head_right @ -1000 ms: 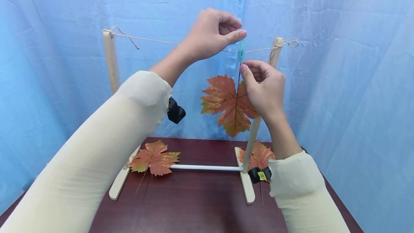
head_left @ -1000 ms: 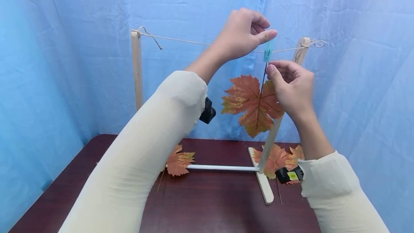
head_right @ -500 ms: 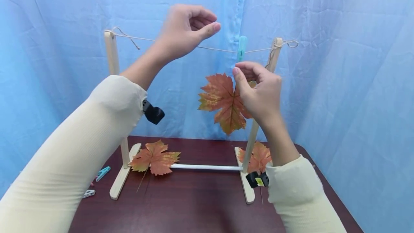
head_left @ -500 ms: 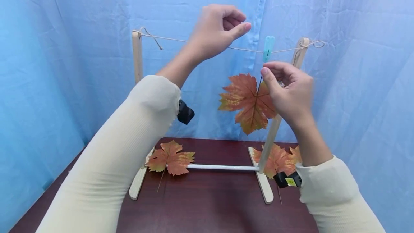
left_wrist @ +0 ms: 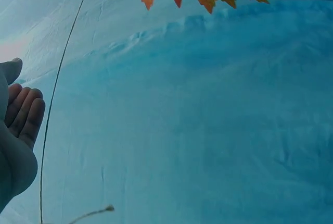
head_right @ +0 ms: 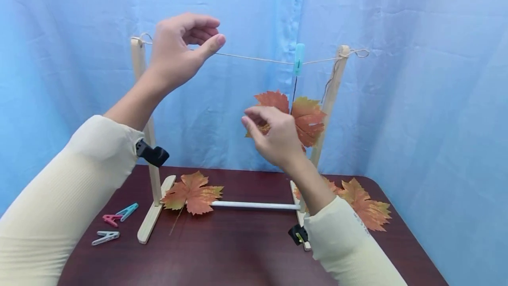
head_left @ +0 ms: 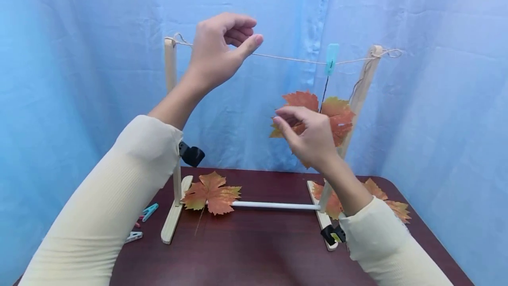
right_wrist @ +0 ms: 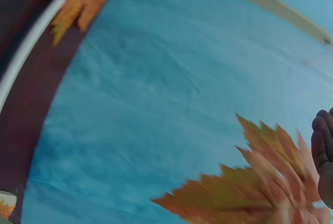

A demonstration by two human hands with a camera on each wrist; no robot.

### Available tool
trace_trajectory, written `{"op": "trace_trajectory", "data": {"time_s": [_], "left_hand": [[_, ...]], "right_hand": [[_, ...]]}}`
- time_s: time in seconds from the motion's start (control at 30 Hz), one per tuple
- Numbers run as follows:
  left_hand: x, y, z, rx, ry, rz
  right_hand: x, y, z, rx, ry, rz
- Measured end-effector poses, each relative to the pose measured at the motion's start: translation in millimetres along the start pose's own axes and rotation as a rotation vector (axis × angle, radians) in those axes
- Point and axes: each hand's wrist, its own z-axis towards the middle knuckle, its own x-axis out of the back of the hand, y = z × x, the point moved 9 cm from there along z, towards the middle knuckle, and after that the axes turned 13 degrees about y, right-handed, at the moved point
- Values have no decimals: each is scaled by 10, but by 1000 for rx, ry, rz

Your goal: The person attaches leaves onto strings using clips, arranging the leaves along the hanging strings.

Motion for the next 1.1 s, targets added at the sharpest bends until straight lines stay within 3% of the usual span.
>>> {"op": "trace_trajectory", "data": {"time_s": [0.13, 0.37, 0.57, 0.8, 1.1], "left_hand": [[108, -72, -127, -21, 42, -15], [373, -181, -402, -153, 123, -73], [604, -291, -663, -216, 167, -68], [888, -448, -979, -188, 221, -36], [1183, -576, -1379, -162, 199, 62]], "right_hand": [[-214, -54, -193, 60, -83, 2], [-657, -107, -561, 128, -263, 38], [-905, -181, -850, 194, -338, 27], [-1199, -245, -1150, 209, -462, -18], [-1606, -407, -1596, 301, -661, -102]]}}
